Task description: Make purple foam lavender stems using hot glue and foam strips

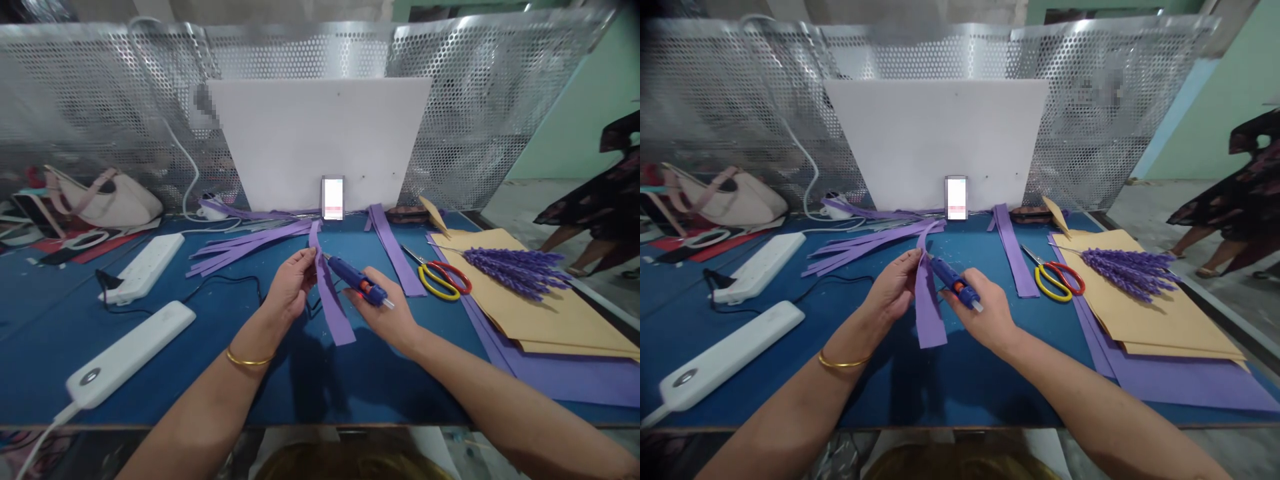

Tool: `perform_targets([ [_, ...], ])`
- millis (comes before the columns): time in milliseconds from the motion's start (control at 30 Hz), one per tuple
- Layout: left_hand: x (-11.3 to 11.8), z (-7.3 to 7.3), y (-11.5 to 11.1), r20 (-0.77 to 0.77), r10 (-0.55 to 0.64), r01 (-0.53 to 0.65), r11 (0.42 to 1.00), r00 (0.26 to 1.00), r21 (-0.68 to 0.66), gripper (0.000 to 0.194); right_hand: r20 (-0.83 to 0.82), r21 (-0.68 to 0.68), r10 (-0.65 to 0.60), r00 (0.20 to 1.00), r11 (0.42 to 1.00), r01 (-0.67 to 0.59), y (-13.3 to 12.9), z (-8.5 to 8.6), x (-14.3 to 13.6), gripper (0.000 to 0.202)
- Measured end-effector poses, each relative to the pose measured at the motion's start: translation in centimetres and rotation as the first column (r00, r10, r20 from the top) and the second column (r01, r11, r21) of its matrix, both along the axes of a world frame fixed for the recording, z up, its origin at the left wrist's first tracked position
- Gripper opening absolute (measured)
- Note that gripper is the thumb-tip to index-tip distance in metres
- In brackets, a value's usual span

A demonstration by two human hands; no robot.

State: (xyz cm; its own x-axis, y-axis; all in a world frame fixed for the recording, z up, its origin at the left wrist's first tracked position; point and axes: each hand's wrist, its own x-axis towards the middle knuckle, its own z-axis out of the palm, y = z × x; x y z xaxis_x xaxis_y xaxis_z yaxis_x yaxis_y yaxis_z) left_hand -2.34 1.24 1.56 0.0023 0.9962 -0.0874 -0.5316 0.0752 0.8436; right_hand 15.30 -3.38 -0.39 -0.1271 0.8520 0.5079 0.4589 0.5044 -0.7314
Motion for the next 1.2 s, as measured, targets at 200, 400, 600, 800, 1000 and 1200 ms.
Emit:
perform_targets([
  [200,-0.03,-0.21,0.18,0.013,0.005,-0.005,1.0,1.0,-0.013,0.035,0.026,0.018,-0.011,1.0,1.0,0.01,-0.08,-0.01,0.01,0.03],
  [400,0.01,0.01,-0.04,0.004,0.016,-0.016,1.0,1.0,0.009,0.038,0.05,0.057,-0.007,0.999,0.998,0.004,-0.15,0.09,0.03,0.028],
  [600,0.11,0.21,-0.17,-0.013,0.016,-0.016,1.0,1.0,0.011,0.04,0.08,0.059,-0.016,0.997,0.998,0.012,-0.2,0.29,0.05,0.03],
  [800,-0.03,0.35,-0.17,-0.017,0.02,-0.019,1.0,1.0,0.015,0.043,0.09,0.058,-0.022,0.996,0.998,0.017,-0.33,0.38,0.01,0.031],
  [1000,-0.15,0.39,-0.12,-0.018,0.035,-0.034,0.999,0.999,0.037,0.041,0.099,0.054,-0.027,0.995,0.998,0.022,-0.37,0.55,-0.02,0.031],
  [1200,-0.19,0.62,-0.14,-0.024,0.036,-0.035,0.999,0.999,0.041,0.042,0.109,0.06,-0.03,0.994,0.998,0.023,-0.37,0.5,-0.02,0.032],
])
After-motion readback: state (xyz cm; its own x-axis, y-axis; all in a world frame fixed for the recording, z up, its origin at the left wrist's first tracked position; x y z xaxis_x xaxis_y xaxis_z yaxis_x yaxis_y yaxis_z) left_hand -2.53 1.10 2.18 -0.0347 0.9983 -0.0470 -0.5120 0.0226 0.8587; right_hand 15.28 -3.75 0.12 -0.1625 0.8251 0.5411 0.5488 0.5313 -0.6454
